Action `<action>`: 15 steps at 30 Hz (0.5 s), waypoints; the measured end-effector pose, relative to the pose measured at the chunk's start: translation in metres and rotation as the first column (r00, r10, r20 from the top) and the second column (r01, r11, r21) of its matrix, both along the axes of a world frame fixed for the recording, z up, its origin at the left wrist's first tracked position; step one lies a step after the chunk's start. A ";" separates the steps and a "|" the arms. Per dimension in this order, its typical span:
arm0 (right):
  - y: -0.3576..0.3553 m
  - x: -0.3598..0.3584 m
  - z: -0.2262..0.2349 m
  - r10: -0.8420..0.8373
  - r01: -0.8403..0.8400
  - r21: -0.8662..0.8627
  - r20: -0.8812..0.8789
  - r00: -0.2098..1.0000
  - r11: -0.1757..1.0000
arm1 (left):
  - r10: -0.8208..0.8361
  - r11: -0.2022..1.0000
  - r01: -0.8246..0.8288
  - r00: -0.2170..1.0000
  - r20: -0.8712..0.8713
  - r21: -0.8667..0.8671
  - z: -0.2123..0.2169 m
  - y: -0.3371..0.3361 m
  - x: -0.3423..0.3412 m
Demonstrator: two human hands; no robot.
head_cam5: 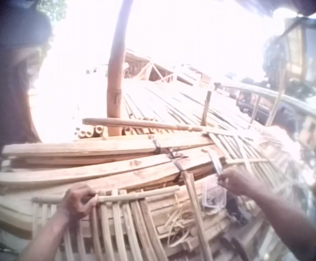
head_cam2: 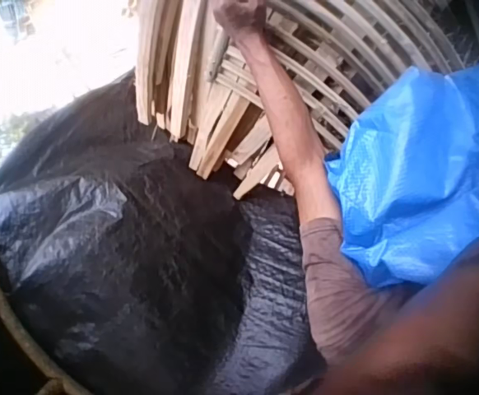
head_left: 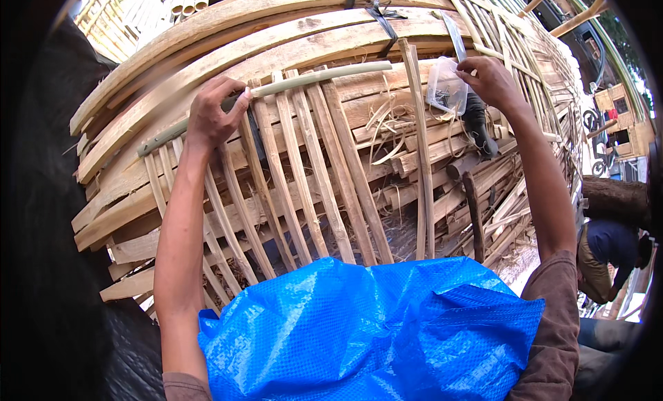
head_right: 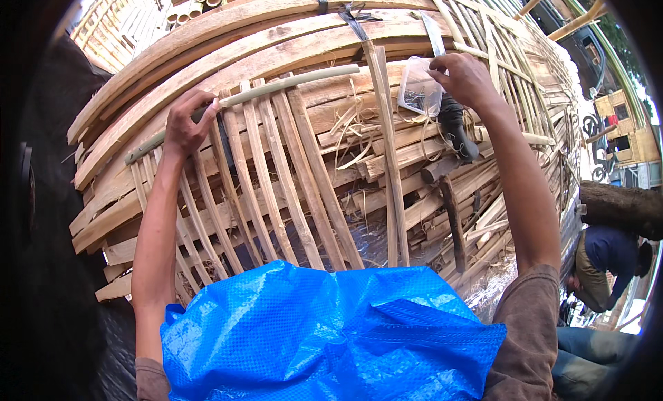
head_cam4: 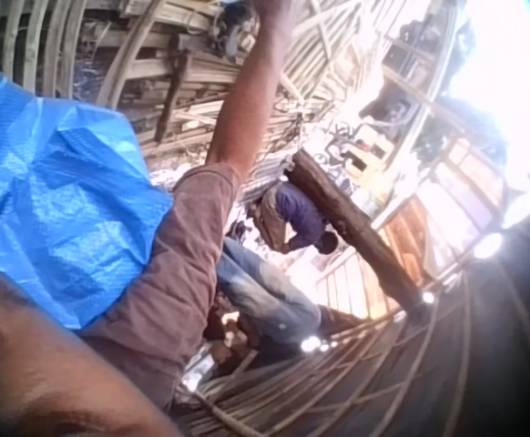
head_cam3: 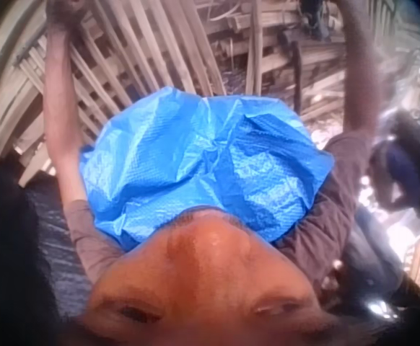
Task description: The person builds a bamboo structure by aligning thin bamboo slats against a crossbeam and hammering nails into them.
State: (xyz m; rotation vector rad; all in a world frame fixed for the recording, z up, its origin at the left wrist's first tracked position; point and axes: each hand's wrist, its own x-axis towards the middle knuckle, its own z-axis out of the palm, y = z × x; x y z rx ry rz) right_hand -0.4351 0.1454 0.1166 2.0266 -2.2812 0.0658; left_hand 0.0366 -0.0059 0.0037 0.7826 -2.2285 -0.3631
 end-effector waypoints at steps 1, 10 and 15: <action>0.000 0.001 -0.001 -0.003 0.003 -0.017 -0.023 1.000 1.000 | 0.000 1.000 0.000 1.000 0.001 0.001 0.000 0.000 0.000; 0.008 0.018 -0.027 0.074 -0.076 0.172 0.019 0.997 0.982 | 0.009 1.000 -0.009 1.000 0.015 -0.014 0.000 0.000 0.001; 0.002 0.017 -0.040 0.111 -0.100 0.182 -0.052 0.992 0.978 | 0.010 1.000 -0.010 1.000 0.025 -0.007 0.001 -0.001 0.002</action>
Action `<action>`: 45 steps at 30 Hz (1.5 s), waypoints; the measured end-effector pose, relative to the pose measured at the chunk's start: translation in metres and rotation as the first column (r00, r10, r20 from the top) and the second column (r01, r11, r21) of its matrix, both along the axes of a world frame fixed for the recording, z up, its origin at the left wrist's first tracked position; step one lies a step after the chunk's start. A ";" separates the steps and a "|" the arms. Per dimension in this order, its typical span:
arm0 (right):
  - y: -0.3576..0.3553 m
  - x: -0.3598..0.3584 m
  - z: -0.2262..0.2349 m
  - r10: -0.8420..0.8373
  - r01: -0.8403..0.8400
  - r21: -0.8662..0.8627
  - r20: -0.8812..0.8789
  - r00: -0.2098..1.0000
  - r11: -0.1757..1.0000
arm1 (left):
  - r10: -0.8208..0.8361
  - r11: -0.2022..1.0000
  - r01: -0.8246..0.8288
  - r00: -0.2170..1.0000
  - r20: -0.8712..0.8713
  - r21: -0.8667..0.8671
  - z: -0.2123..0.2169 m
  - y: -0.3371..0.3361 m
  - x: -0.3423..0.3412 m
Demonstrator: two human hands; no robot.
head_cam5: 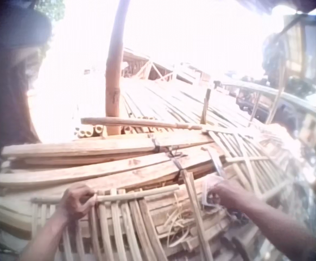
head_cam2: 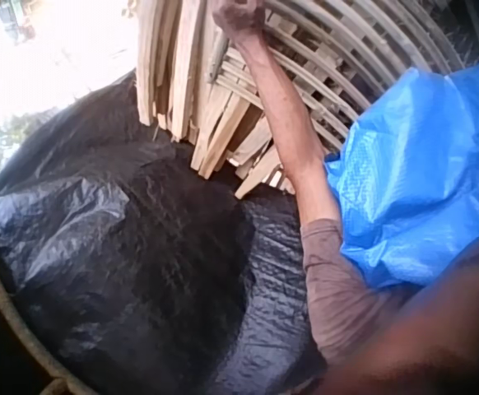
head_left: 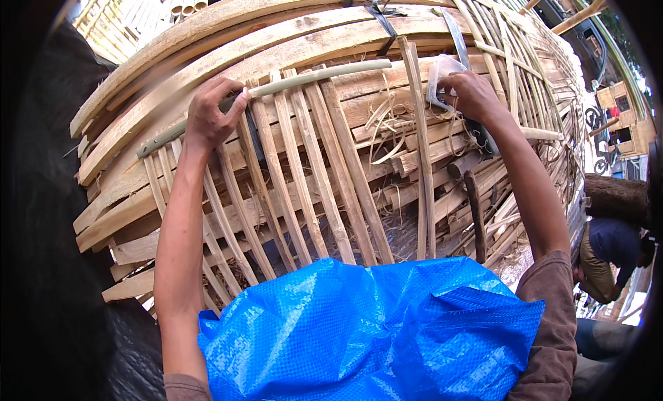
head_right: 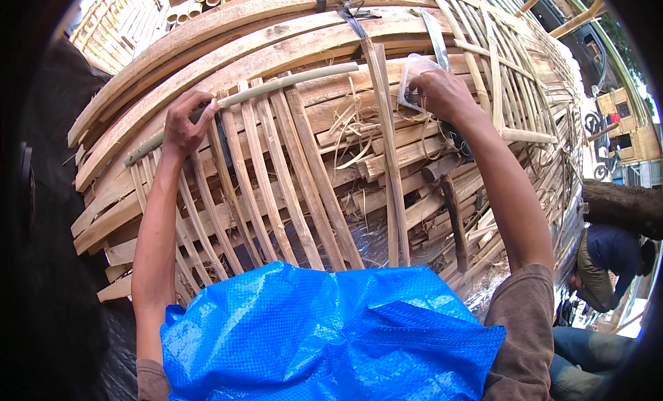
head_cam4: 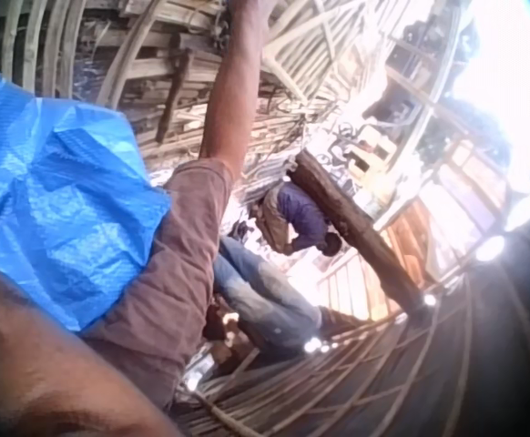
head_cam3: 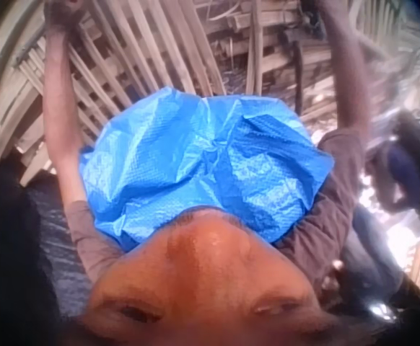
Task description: The person builds a bamboo structure by aligning thin bamboo slats against a crossbeam and hammering nails into them.
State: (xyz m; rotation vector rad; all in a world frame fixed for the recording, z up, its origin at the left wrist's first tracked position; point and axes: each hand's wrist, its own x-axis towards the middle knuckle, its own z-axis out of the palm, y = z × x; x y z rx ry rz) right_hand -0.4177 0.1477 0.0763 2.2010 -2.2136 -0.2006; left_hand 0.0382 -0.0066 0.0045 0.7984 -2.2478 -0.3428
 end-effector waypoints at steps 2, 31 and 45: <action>-0.002 -0.001 -0.003 0.025 -0.025 0.003 -0.039 0.999 1.000 | 0.003 1.000 -0.003 1.000 0.000 0.010 0.000 0.000 0.000; -0.008 -0.024 0.020 -0.131 0.233 -0.109 0.570 0.811 0.966 | 0.015 0.999 -0.015 1.000 0.010 0.031 0.001 0.001 0.001; -0.113 0.237 -0.028 0.528 -0.006 -0.560 0.777 0.343 0.829 | 0.005 0.968 0.053 0.973 -0.230 0.245 -0.005 -0.012 0.009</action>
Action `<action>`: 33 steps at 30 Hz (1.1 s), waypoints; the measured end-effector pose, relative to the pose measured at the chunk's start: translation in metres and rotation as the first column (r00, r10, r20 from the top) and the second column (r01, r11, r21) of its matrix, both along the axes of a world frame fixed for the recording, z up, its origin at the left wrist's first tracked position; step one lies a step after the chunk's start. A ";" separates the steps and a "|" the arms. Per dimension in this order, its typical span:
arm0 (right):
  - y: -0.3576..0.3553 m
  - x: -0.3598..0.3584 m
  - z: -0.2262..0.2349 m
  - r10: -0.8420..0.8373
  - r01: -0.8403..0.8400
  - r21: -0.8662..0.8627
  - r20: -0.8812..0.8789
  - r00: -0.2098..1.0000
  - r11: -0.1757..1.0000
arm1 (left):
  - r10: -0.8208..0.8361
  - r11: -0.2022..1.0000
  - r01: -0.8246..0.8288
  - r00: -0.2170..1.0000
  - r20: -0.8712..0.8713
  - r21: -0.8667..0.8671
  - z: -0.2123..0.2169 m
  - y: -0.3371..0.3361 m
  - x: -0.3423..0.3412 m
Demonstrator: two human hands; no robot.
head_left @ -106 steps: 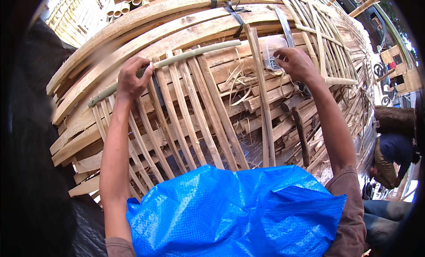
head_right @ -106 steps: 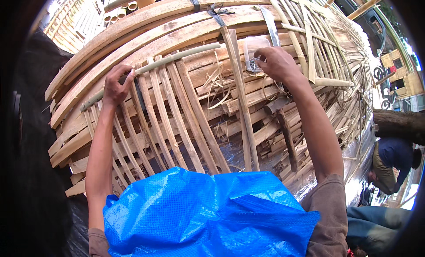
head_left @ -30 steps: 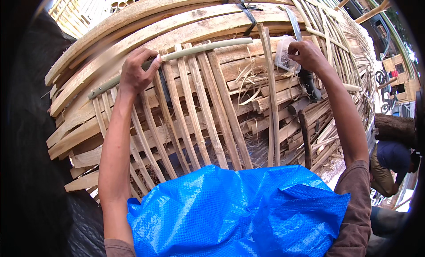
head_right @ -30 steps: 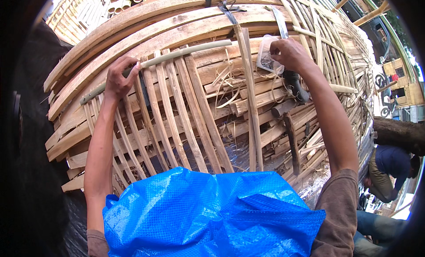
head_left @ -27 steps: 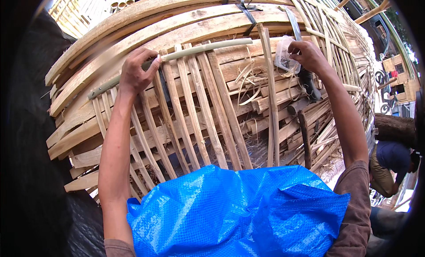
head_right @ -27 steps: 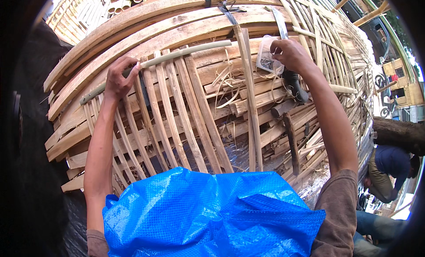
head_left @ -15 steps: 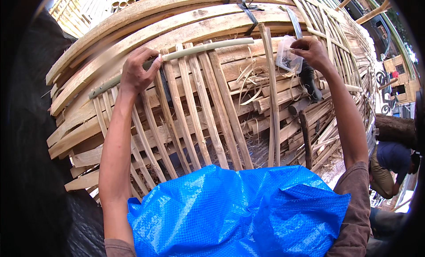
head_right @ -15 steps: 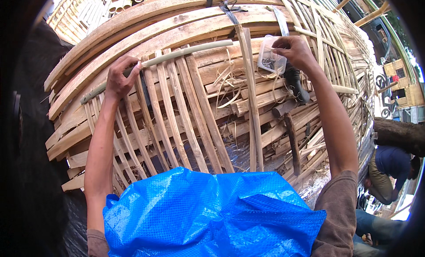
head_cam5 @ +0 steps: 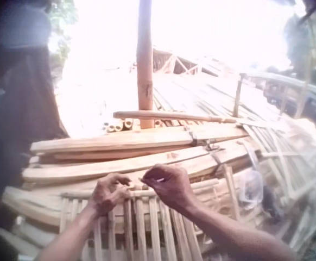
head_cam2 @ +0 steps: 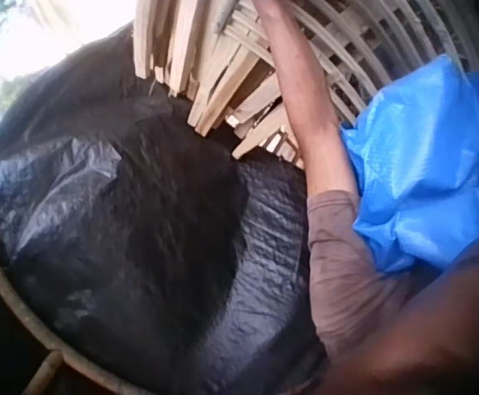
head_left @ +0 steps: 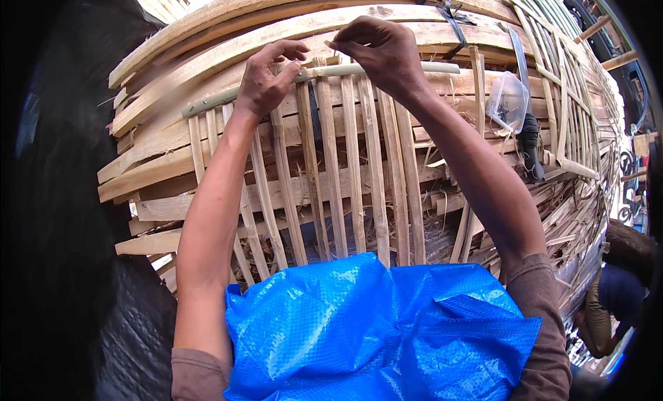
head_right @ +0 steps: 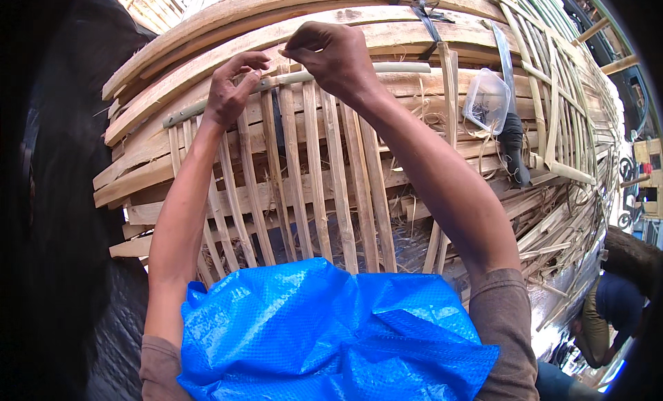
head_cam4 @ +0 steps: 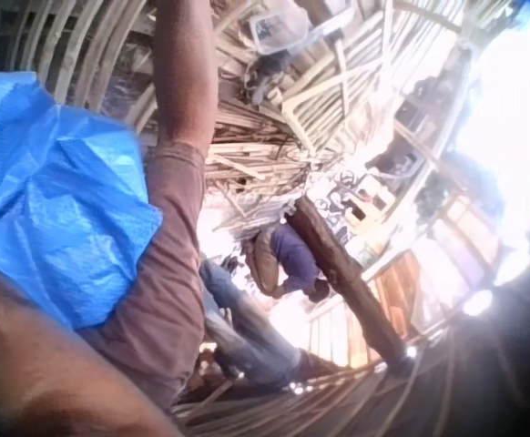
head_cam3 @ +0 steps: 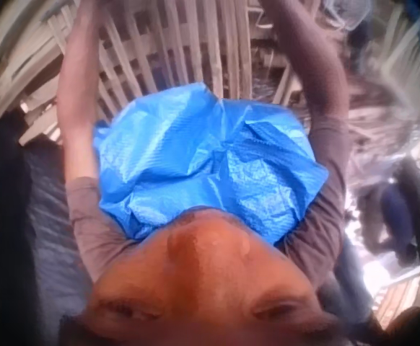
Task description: The person builds a bamboo structure by aligning thin bamboo slats against a crossbeam and hammering nails into them.
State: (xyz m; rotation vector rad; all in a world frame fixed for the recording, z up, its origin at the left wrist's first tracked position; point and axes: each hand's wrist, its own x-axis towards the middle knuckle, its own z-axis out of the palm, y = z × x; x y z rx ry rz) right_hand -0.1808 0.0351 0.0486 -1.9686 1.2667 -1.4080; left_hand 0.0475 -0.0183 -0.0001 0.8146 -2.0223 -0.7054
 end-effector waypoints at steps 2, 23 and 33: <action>-0.001 0.015 -0.007 0.041 -0.039 0.047 -0.040 0.998 0.998 | 0.001 1.000 -0.001 0.999 -0.034 -0.001 -0.001 0.001 0.001; -0.005 0.018 -0.025 0.001 0.006 0.049 -0.133 0.991 0.999 | 0.007 1.000 -0.007 1.000 -0.028 -0.001 0.001 0.006 -0.004; -0.004 0.018 -0.025 0.002 0.007 0.072 -0.116 0.993 0.997 | 0.019 1.000 -0.019 1.000 0.002 -0.013 0.001 0.006 -0.006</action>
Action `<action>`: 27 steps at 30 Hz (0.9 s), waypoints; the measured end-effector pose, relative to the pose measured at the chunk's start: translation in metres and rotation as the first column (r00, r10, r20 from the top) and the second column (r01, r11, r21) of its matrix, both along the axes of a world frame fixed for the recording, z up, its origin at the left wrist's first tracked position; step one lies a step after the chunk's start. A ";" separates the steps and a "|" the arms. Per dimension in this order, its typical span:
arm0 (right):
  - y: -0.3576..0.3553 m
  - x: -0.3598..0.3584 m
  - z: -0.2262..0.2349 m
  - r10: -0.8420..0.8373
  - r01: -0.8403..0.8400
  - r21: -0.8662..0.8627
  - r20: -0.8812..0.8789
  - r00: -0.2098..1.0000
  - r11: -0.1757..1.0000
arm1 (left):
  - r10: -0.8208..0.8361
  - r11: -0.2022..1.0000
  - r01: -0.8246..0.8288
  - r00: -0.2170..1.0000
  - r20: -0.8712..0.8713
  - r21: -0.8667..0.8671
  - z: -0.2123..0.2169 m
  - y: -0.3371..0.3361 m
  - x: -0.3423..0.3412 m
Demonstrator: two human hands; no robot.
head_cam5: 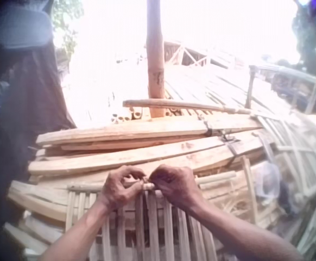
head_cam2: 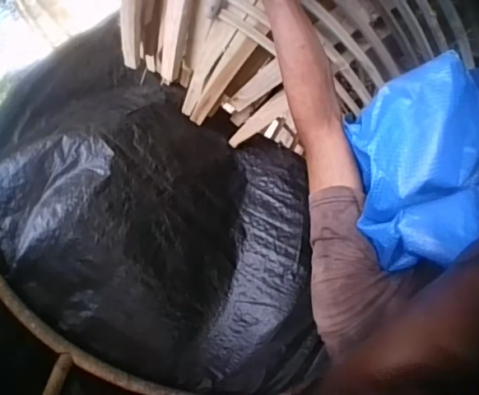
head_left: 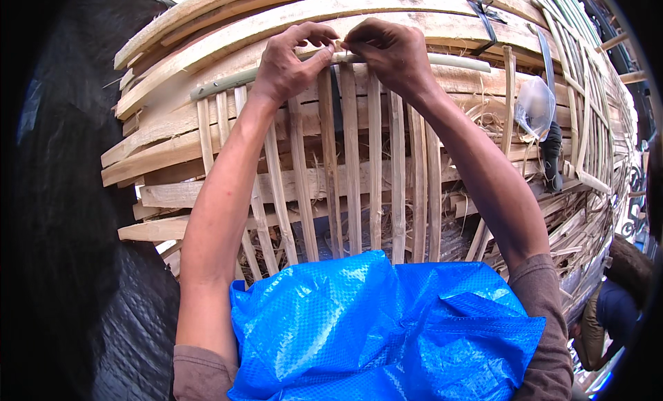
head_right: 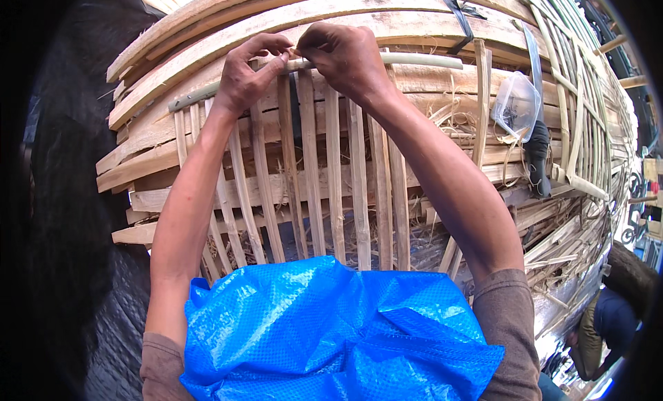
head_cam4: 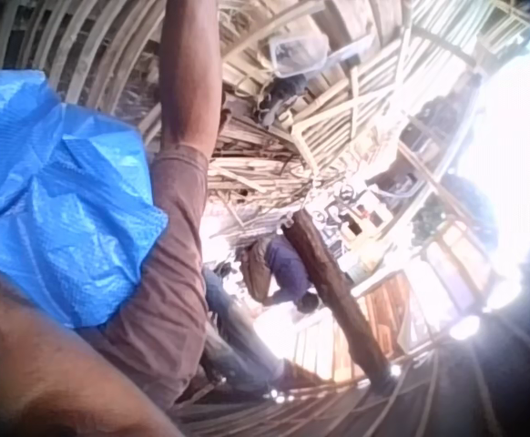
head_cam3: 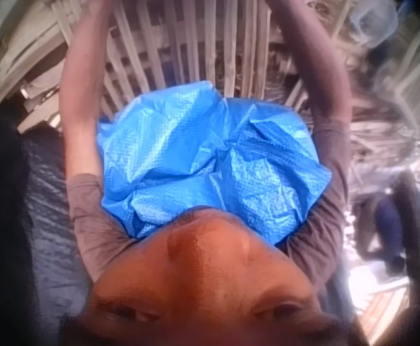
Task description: The person builds a bamboo structure by aligning thin bamboo slats against a crossbeam and hammering nails into them.
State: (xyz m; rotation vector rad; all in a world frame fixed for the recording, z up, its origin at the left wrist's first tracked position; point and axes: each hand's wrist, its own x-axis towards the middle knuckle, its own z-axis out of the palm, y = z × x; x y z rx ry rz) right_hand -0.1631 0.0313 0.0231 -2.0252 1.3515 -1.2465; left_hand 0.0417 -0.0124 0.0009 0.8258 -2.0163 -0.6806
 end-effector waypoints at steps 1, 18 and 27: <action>0.000 0.000 0.000 -0.006 0.006 -0.007 -0.018 1.000 1.000 | 0.001 1.000 -0.001 1.000 -0.002 0.005 0.000 0.000 0.000; 0.000 0.000 -0.007 0.017 -0.016 -0.132 0.005 1.000 0.991 | -0.044 0.999 0.044 0.999 0.005 0.032 -0.005 0.002 -0.005; 0.003 -0.001 -0.005 0.049 -0.047 -0.110 0.008 0.999 0.993 | -0.022 0.970 0.044 0.995 -0.094 0.240 -0.001 0.004 -0.009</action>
